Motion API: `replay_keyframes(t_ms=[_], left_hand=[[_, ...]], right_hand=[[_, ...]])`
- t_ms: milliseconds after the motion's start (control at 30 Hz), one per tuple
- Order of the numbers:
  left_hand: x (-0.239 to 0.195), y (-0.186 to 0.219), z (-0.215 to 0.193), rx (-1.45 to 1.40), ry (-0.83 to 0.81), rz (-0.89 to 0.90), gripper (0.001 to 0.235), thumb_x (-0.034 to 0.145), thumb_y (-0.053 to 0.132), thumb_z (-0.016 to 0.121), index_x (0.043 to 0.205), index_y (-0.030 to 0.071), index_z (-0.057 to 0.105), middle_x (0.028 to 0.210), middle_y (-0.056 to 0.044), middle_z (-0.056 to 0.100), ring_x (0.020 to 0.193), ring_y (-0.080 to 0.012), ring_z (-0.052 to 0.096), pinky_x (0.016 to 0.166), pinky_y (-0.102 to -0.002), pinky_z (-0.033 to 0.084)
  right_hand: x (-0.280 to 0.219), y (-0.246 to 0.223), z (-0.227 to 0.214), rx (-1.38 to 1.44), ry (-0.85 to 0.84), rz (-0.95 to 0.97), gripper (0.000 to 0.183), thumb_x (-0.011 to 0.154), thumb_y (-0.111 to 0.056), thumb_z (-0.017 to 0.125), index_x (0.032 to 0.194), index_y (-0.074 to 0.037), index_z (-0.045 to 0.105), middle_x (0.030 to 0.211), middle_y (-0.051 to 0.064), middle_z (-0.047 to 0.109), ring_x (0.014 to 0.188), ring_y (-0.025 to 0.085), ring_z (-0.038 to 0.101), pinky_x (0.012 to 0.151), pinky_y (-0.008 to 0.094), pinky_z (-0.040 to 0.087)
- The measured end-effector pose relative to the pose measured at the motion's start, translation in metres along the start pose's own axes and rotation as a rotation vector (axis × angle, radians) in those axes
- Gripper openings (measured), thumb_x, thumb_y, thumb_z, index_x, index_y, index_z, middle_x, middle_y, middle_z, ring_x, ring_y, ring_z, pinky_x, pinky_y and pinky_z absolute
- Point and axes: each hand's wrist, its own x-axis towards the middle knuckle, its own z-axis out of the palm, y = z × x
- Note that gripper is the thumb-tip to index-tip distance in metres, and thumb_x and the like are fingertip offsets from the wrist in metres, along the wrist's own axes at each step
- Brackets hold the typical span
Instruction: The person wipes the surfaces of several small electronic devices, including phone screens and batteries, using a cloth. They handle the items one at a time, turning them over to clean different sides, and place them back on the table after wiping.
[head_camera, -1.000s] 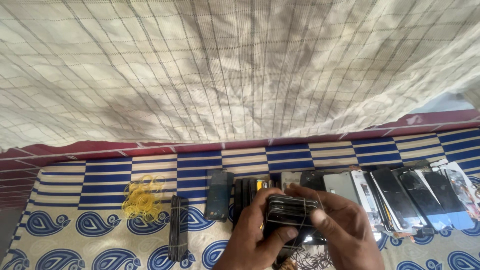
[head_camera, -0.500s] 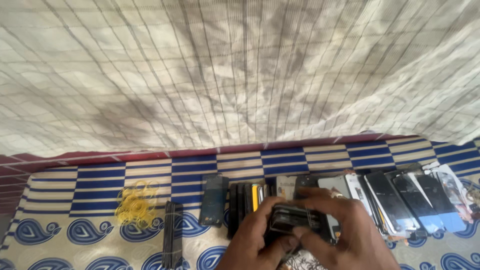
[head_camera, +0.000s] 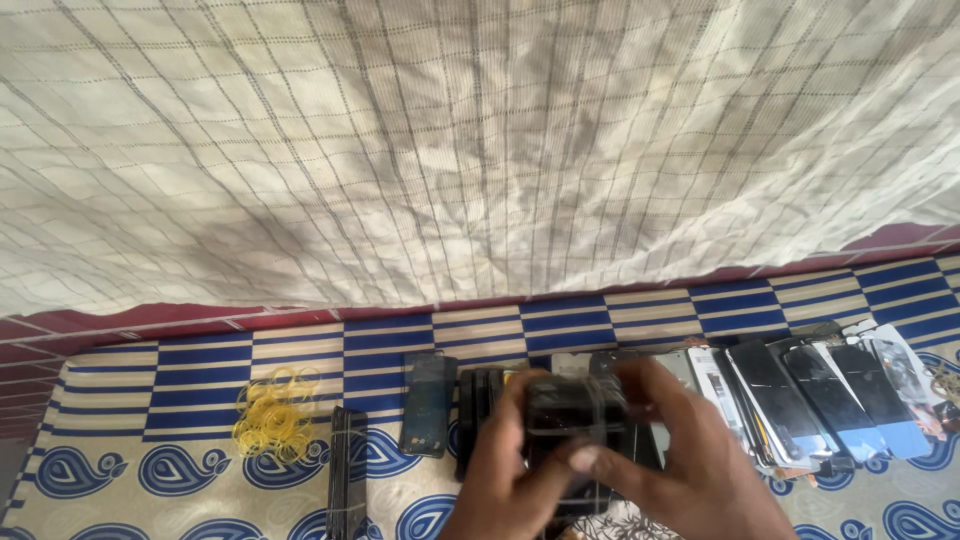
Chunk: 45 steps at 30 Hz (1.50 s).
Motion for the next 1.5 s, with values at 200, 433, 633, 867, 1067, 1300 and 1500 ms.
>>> replay_keyframes(t_ms=[200, 433, 633, 867, 1067, 1300, 1500], left_hand=[[0.024, -0.009, 0.004, -0.296, 0.474, -0.057, 0.055, 0.081, 0.029, 0.075, 0.126, 0.007, 0.053, 0.101, -0.014, 0.067, 0.089, -0.0257, 0.070, 0.079, -0.045, 0.062], [0.042, -0.011, 0.005, -0.531, 0.738, -0.069, 0.057, 0.081, 0.029, 0.077, 0.127, 0.007, 0.051, 0.107, -0.008, 0.063, 0.104, -0.0208, 0.065, 0.092, -0.042, 0.055], [0.040, -0.010, 0.011, -0.637, 0.736, -0.111, 0.054, 0.083, 0.029, 0.071, 0.129, 0.013, 0.048, 0.110, -0.005, 0.062, 0.106, -0.0199, 0.064, 0.093, -0.044, 0.055], [0.038, -0.012, 0.017, -0.646, 0.739, -0.131, 0.056, 0.082, 0.031, 0.070, 0.131, 0.015, 0.047, 0.114, -0.005, 0.061, 0.110, -0.0199, 0.063, 0.093, -0.044, 0.056], [0.038, -0.012, 0.021, -0.665, 0.735, -0.158, 0.059, 0.086, 0.037, 0.071, 0.134, 0.017, 0.044, 0.114, -0.006, 0.060, 0.111, -0.0227, 0.062, 0.092, -0.046, 0.056], [0.039, -0.013, 0.027, -0.626, 0.805, -0.176, 0.059, 0.085, 0.037, 0.070, 0.134, 0.017, 0.044, 0.116, -0.004, 0.060, 0.111, -0.0196, 0.064, 0.094, -0.044, 0.056], [0.041, -0.009, 0.029, -0.669, 0.806, -0.168, 0.050, 0.086, 0.032, 0.070, 0.126, 0.008, 0.054, 0.107, -0.008, 0.064, 0.104, -0.0219, 0.066, 0.089, -0.041, 0.057]], right_hand=[[-0.009, 0.034, 0.013, 0.456, -0.110, 0.201, 0.061, 0.079, -0.005, 0.085, 0.134, -0.002, 0.058, 0.117, 0.016, 0.071, 0.111, 0.029, 0.074, 0.090, 0.042, 0.059], [-0.021, 0.032, 0.065, 0.780, 0.510, 0.150, 0.046, 0.075, 0.006, 0.078, 0.115, 0.005, 0.058, 0.099, 0.024, 0.074, 0.099, 0.028, 0.077, 0.081, 0.041, 0.065], [-0.020, 0.042, 0.072, 0.815, 0.578, 0.091, 0.044, 0.075, 0.009, 0.075, 0.116, 0.006, 0.058, 0.104, 0.019, 0.071, 0.101, 0.024, 0.075, 0.085, 0.039, 0.065], [-0.021, 0.049, 0.070, 0.711, 0.607, 0.054, 0.040, 0.074, 0.006, 0.077, 0.111, 0.007, 0.063, 0.102, 0.019, 0.072, 0.098, 0.023, 0.077, 0.081, 0.036, 0.062], [-0.025, 0.049, 0.071, 0.626, 0.623, -0.010, 0.023, 0.076, 0.006, 0.078, 0.097, 0.008, 0.070, 0.100, 0.019, 0.073, 0.090, 0.020, 0.073, 0.073, 0.034, 0.063], [-0.026, 0.063, 0.075, 0.643, 0.578, 0.038, 0.017, 0.080, 0.002, 0.076, 0.091, 0.008, 0.066, 0.095, 0.020, 0.073, 0.091, 0.020, 0.076, 0.076, 0.035, 0.066], [-0.013, 0.074, 0.072, 0.766, 0.597, 0.207, 0.041, 0.086, 0.001, 0.077, 0.124, 0.003, 0.062, 0.093, 0.017, 0.066, 0.083, 0.018, 0.066, 0.071, 0.033, 0.056]])
